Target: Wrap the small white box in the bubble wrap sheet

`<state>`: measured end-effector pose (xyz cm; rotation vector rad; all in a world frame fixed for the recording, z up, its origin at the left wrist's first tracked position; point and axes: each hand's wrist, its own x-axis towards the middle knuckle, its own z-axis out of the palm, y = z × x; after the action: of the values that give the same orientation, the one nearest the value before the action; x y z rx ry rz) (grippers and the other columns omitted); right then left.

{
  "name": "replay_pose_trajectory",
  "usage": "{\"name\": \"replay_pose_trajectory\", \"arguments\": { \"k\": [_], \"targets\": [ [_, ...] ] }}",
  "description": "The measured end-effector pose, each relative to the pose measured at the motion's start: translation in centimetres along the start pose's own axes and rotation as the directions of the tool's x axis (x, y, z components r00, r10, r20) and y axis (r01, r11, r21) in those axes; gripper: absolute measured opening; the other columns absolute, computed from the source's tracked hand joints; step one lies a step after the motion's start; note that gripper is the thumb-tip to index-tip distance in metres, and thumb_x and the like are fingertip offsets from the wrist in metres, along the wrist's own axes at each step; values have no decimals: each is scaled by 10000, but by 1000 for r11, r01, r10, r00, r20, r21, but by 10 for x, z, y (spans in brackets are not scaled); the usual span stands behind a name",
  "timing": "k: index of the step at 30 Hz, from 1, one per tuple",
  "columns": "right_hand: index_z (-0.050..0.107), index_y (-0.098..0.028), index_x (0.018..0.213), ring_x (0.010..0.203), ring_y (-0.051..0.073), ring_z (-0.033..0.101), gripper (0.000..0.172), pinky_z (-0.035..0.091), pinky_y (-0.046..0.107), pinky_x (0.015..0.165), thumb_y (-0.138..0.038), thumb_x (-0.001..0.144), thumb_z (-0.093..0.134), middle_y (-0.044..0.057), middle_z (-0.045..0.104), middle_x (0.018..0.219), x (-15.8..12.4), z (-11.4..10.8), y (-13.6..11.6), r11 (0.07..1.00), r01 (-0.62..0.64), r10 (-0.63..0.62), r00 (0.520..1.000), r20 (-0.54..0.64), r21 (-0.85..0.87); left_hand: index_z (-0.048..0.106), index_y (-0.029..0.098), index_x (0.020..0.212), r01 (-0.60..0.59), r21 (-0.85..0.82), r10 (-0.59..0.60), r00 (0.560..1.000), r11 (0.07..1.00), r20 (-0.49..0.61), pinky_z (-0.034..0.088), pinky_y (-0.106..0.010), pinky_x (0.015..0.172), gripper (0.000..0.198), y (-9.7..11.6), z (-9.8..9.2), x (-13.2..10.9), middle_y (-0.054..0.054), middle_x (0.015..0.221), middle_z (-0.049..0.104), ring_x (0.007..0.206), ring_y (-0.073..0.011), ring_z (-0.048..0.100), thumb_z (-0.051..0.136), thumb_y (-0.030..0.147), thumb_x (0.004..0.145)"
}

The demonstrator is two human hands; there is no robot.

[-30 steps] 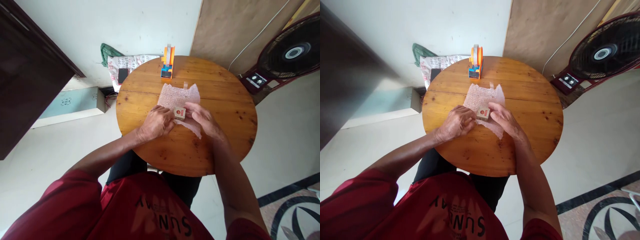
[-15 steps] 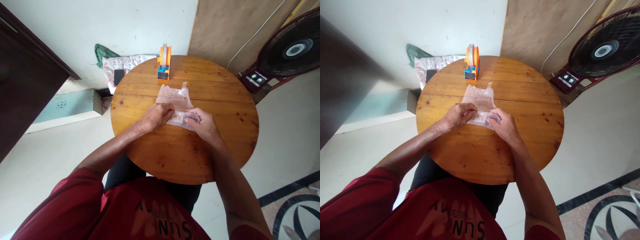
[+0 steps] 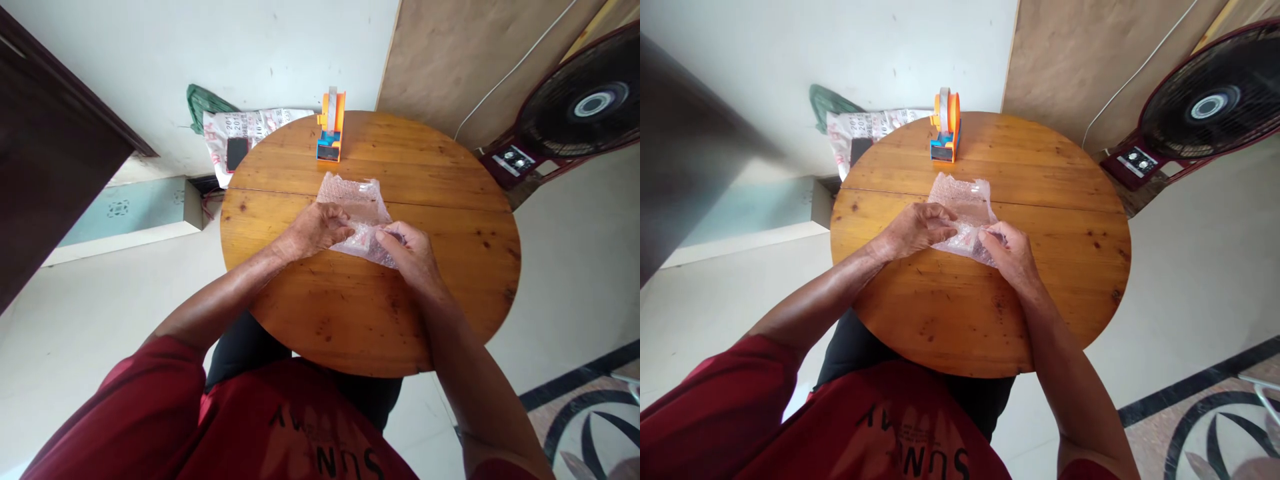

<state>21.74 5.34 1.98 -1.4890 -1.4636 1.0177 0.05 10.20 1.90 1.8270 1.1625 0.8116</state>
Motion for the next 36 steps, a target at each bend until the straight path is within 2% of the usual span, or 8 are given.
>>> {"name": "replay_pose_trajectory", "arguments": {
  "k": [3,7,11,16,23,28,32,36],
  "targets": [
    [695,-229,790,598,153,576,209,459,292,545,-436,817,689,-8,670,697,2,0,4,1000,18,-18,1000,-24,2,674,146,788,59,-138,-61,998,989,-9,449,-208,572,133,-2,8,-1,-32,804,718,641,-93,583,714,273,788],
    [670,-221,739,581,139,532,217,424,290,558,-425,808,697,-23,618,640,4,0,6,999,31,-32,999,-43,-21,572,143,669,40,-255,-52,998,966,-41,463,-182,572,153,-3,15,-2,-33,802,725,643,-77,591,682,158,774],
    [680,-223,752,614,153,557,213,437,301,583,-428,806,698,-7,662,686,4,1,8,999,28,-29,999,-29,-43,567,146,663,59,-277,-71,997,959,-34,449,-178,532,156,-3,18,-3,-25,770,719,609,-73,578,687,141,763],
    [670,-230,721,701,184,618,189,465,323,620,-409,767,707,33,750,861,5,4,10,998,35,-36,999,-17,-60,578,143,670,68,-282,-79,997,957,-25,440,-174,531,152,-3,17,-6,-17,728,697,589,-66,553,717,144,729],
    [688,-216,743,706,183,624,186,464,323,642,-399,744,724,40,752,853,3,5,9,999,0,-1,1000,-25,-42,563,143,663,111,-342,-120,993,933,-3,424,-152,531,140,-2,15,-8,11,671,639,566,-50,526,677,97,728],
    [666,-214,741,673,164,595,194,448,308,617,-396,741,730,26,726,815,5,4,11,999,-15,14,1000,-4,-30,557,142,659,143,-381,-147,989,913,19,423,-154,532,146,-2,15,-8,3,696,653,565,-49,524,674,102,738],
    [638,-226,801,669,158,593,131,466,311,636,-335,764,702,5,697,787,6,5,13,993,73,-75,997,-14,-94,551,143,647,146,-363,-153,988,920,10,418,-152,540,162,-3,15,-8,6,696,657,574,-49,527,685,105,730],
    [639,-243,969,859,204,677,175,532,366,784,-244,798,679,28,723,946,5,8,17,943,254,-274,959,-69,-214,563,139,661,163,-385,-164,986,909,30,421,-153,545,154,-2,14,-8,1,711,670,588,-53,543,694,119,738]
  ]
}}
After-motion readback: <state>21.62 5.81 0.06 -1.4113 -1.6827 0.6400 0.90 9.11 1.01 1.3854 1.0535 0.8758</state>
